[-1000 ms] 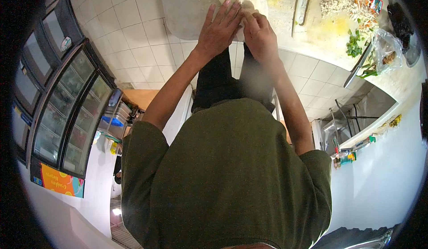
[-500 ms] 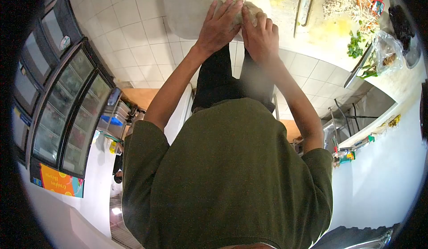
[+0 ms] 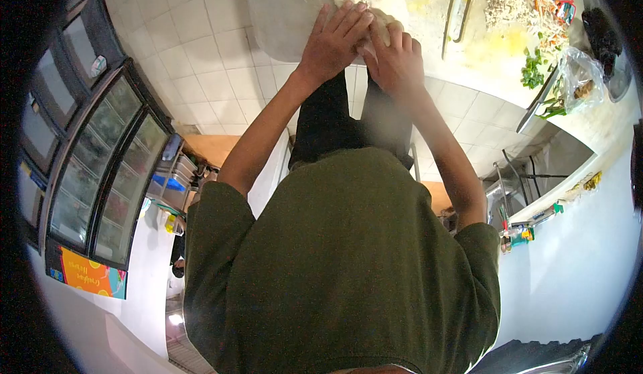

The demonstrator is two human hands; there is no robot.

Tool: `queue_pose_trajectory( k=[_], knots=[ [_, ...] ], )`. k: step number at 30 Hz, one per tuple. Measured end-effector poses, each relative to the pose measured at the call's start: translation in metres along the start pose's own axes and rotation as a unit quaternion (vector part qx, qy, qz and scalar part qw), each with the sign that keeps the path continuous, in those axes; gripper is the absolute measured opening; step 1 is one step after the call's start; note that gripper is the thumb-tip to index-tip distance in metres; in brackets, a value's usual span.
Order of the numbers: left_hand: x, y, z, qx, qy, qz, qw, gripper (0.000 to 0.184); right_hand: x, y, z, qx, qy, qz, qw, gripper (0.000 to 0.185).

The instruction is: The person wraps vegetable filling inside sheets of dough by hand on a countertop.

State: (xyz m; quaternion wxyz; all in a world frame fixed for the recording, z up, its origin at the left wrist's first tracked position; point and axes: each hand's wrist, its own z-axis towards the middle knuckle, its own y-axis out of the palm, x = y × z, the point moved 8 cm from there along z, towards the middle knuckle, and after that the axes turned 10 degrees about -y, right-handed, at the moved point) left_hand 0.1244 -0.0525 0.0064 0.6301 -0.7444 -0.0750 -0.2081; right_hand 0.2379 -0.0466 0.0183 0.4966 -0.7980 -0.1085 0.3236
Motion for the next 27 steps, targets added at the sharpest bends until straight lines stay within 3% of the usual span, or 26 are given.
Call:
queue_pose_trajectory(
  k=[3,6,9,12,15,16,19,22,25,27],
  knots=[
    [0.000,-0.004,0.002,0.001,0.002,-0.011,1.000,0.053,-0.001,-0.003,-0.007,0.059,-0.007,0.009,0.998,0.068],
    [-0.002,-0.007,0.003,0.007,0.007,-0.047,0.999,0.048,-0.003,0.002,-0.008,0.037,-0.005,-0.022,0.999,0.067],
    [-0.018,-0.019,0.013,0.043,0.019,-0.181,0.982,0.041,-0.001,0.006,-0.005,0.025,0.008,-0.031,0.999,0.064],
    [-0.051,-0.035,0.036,0.087,-0.120,-0.189,0.971,0.042,-0.003,0.000,-0.005,0.043,0.009,-0.023,0.999,0.062],
    [-0.047,-0.055,0.064,0.112,-0.128,-0.170,0.971,0.038,-0.004,-0.003,0.002,0.013,0.014,-0.002,1.000,0.060],
    [-0.038,-0.073,0.076,0.129,-0.099,-0.237,0.958,0.041,-0.006,-0.004,0.003,0.029,0.005,-0.020,0.999,0.059],
    [-0.054,-0.044,0.082,0.061,-0.165,-0.238,0.955,0.058,-0.008,-0.009,0.003,0.063,-0.011,-0.044,0.997,0.056],
    [-0.067,-0.015,0.087,-0.077,-0.289,-0.290,0.909,0.051,-0.006,-0.011,0.004,0.075,-0.013,-0.021,0.997,0.054],
    [-0.067,0.000,0.087,-0.090,-0.254,-0.312,0.911,0.040,-0.007,-0.010,0.003,0.090,-0.018,-0.008,0.996,0.052],
    [-0.060,-0.006,0.088,-0.049,-0.185,-0.220,0.957,0.031,-0.007,-0.011,0.003,0.102,-0.019,0.006,0.995,0.051]
  ],
)
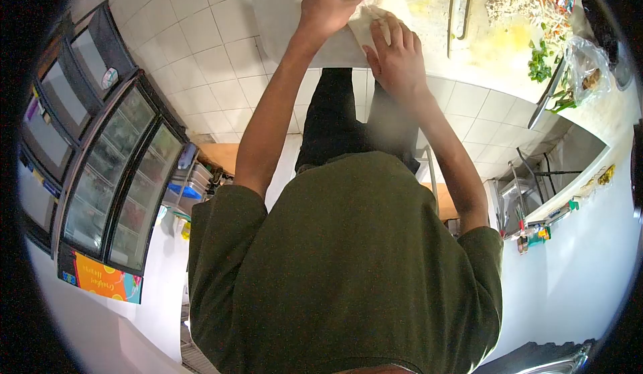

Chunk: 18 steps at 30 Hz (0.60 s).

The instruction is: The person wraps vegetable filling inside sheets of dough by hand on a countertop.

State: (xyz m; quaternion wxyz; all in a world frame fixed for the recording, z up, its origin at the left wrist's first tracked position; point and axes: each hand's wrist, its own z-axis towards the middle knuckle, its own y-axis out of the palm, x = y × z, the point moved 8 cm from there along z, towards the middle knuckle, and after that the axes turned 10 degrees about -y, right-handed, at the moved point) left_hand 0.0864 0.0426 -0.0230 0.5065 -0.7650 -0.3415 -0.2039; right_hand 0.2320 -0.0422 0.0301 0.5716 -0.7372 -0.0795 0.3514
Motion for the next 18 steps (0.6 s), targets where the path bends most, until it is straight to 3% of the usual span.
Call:
queue_pose_trajectory(
  k=[1,4,10,13,16,18],
  knots=[
    [0.007,-0.001,-0.002,0.021,0.040,0.047,0.998,0.027,0.000,-0.001,0.000,0.006,0.000,0.007,1.000,0.050],
    [0.022,-0.007,-0.012,0.011,0.127,-0.030,0.991,0.032,0.002,-0.005,0.000,0.026,0.000,0.025,0.999,0.047],
    [0.026,0.003,-0.039,-0.104,0.056,-0.129,0.985,0.026,0.008,-0.007,0.003,0.062,0.005,0.041,0.997,0.044],
    [0.030,0.005,-0.042,-0.081,0.081,-0.126,0.985,0.032,0.009,-0.006,0.003,0.072,-0.003,0.043,0.996,0.043],
    [0.042,0.005,-0.049,-0.002,0.214,-0.062,0.975,0.037,0.016,-0.011,0.003,0.071,-0.009,0.084,0.994,0.040],
    [0.044,0.011,-0.056,0.013,0.253,-0.009,0.967,0.042,0.024,-0.015,0.006,0.070,0.001,0.139,0.988,0.037]
  ],
)
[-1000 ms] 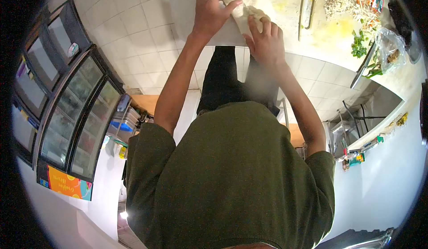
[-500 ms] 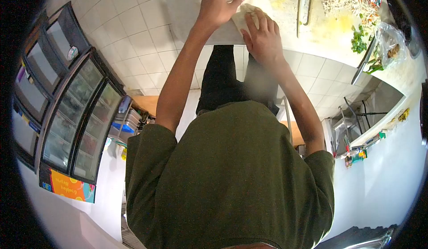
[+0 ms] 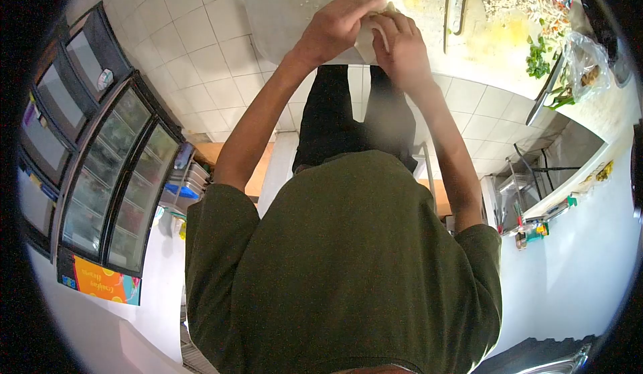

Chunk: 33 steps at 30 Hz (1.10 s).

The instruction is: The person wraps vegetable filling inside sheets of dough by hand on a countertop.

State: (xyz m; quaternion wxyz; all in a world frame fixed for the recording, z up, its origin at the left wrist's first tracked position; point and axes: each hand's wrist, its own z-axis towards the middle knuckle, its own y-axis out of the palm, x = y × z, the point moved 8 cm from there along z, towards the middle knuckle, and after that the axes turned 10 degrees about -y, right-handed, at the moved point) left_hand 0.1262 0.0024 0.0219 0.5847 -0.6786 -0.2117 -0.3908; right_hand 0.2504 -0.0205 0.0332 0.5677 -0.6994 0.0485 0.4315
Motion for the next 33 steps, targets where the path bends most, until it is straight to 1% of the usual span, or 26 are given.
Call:
queue_pose_trajectory(
  k=[1,3,6,7,10,11,14,17,20,23,26,27,29,30,31,33],
  knots=[
    [0.002,0.002,-0.002,0.000,0.021,0.027,0.999,0.044,0.007,-0.005,0.001,0.007,0.020,0.052,0.998,0.036],
    [0.004,0.005,-0.004,-0.001,0.029,0.047,0.998,0.046,0.022,-0.015,0.004,0.020,0.061,0.158,0.985,0.034],
    [0.002,0.011,-0.010,-0.010,0.042,0.088,0.995,0.048,0.024,-0.042,0.033,0.061,-0.035,0.004,0.998,0.038],
    [0.000,0.015,-0.011,-0.015,0.047,0.103,0.993,0.049,0.027,-0.039,0.041,-0.017,-0.046,-0.042,0.998,0.049],
    [-0.004,0.017,-0.018,0.008,0.060,0.042,0.997,0.052,0.012,-0.044,0.062,-0.101,-0.202,-0.123,0.966,0.028],
    [-0.008,0.021,-0.020,-0.001,0.068,0.022,0.997,0.052,0.010,-0.045,0.063,-0.095,-0.232,-0.099,0.963,0.032],
    [-0.011,0.027,-0.027,-0.006,0.068,0.068,0.995,0.055,0.031,-0.028,0.050,-0.120,-0.255,-0.097,0.955,0.030],
    [-0.011,0.032,-0.031,-0.025,0.092,0.107,0.990,0.054,0.037,-0.023,0.039,-0.115,-0.294,-0.119,0.941,0.033],
    [-0.006,0.035,-0.038,-0.042,0.103,0.135,0.985,0.059,0.024,-0.030,0.035,-0.095,-0.311,-0.141,0.935,0.037],
    [-0.007,0.043,-0.044,-0.096,0.092,0.186,0.973,0.072,0.003,-0.044,0.039,-0.051,-0.297,-0.161,0.940,0.033],
    [-0.011,0.050,-0.047,-0.124,0.086,0.198,0.968,0.079,0.023,-0.017,0.013,-0.065,-0.233,-0.132,0.961,0.047],
    [-0.011,0.051,-0.047,-0.131,0.088,0.207,0.965,0.079,0.019,-0.021,0.014,-0.072,-0.216,-0.129,0.965,0.042],
    [-0.011,0.050,-0.046,-0.142,0.094,0.227,0.959,0.079,0.044,-0.017,0.006,-0.031,-0.090,-0.063,0.993,0.039],
    [-0.013,0.050,-0.045,-0.148,0.096,0.223,0.959,0.078,0.052,-0.020,0.008,-0.008,-0.028,-0.030,0.999,0.037],
    [-0.014,0.050,-0.044,-0.154,0.098,0.219,0.958,0.077,0.058,-0.026,0.009,0.047,0.044,-0.002,0.998,0.032],
    [-0.013,0.050,-0.046,-0.160,0.107,0.220,0.956,0.075,0.056,-0.020,0.023,0.018,-0.012,-0.068,0.997,0.032]
  ],
)
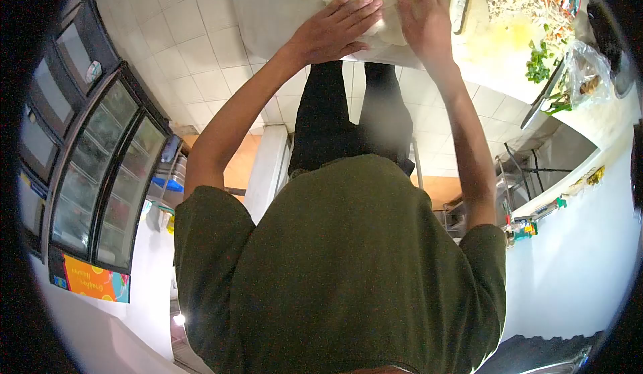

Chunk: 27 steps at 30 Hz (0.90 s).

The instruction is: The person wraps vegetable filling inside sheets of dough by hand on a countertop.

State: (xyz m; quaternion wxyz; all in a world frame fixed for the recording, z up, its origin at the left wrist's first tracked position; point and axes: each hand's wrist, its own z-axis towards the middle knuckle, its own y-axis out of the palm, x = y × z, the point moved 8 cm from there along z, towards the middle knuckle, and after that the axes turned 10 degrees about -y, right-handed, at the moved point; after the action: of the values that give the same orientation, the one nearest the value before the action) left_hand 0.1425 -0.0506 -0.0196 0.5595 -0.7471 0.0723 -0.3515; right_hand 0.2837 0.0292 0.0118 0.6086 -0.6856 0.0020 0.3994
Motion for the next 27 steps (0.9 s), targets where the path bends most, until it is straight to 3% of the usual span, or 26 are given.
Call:
queue_pose_trajectory(
  k=[1,2,8,11,14,17,18,21,24,27],
  knots=[
    [0.001,-0.001,0.000,0.004,0.006,0.007,1.000,0.074,-0.010,-0.005,0.013,-0.013,-0.028,-0.033,0.999,0.032],
    [0.001,-0.002,0.001,0.009,0.013,0.016,1.000,0.072,0.003,-0.006,0.016,0.022,0.165,0.090,0.982,0.026],
    [-0.001,-0.017,0.006,0.011,-0.005,-0.045,0.999,0.048,0.003,0.009,0.027,0.059,0.109,0.081,0.989,0.023],
    [-0.011,-0.024,0.006,0.049,-0.022,-0.186,0.981,0.034,0.006,0.008,0.030,0.032,0.120,0.100,0.987,0.023],
    [-0.034,-0.038,0.006,0.127,-0.172,-0.393,0.894,0.024,0.009,0.011,0.028,-0.017,0.194,0.161,0.967,0.024],
    [-0.053,-0.060,0.018,0.217,-0.178,-0.267,0.922,0.026,0.013,0.022,0.021,-0.082,0.274,0.235,0.929,0.031],
    [-0.059,-0.061,0.023,0.215,-0.196,-0.280,0.915,0.031,0.014,0.027,0.017,-0.108,0.297,0.259,0.913,0.034],
    [-0.071,-0.053,0.035,0.087,-0.215,-0.329,0.915,0.038,0.016,0.027,0.020,-0.030,0.203,0.236,0.950,0.033],
    [-0.074,-0.050,0.049,-0.028,-0.212,-0.312,0.926,0.045,0.008,0.019,0.027,-0.044,0.110,0.219,0.969,0.029],
    [-0.070,-0.053,0.060,-0.139,-0.201,-0.282,0.928,0.044,0.006,0.024,0.025,-0.071,0.153,0.352,0.921,0.025]
  ],
)
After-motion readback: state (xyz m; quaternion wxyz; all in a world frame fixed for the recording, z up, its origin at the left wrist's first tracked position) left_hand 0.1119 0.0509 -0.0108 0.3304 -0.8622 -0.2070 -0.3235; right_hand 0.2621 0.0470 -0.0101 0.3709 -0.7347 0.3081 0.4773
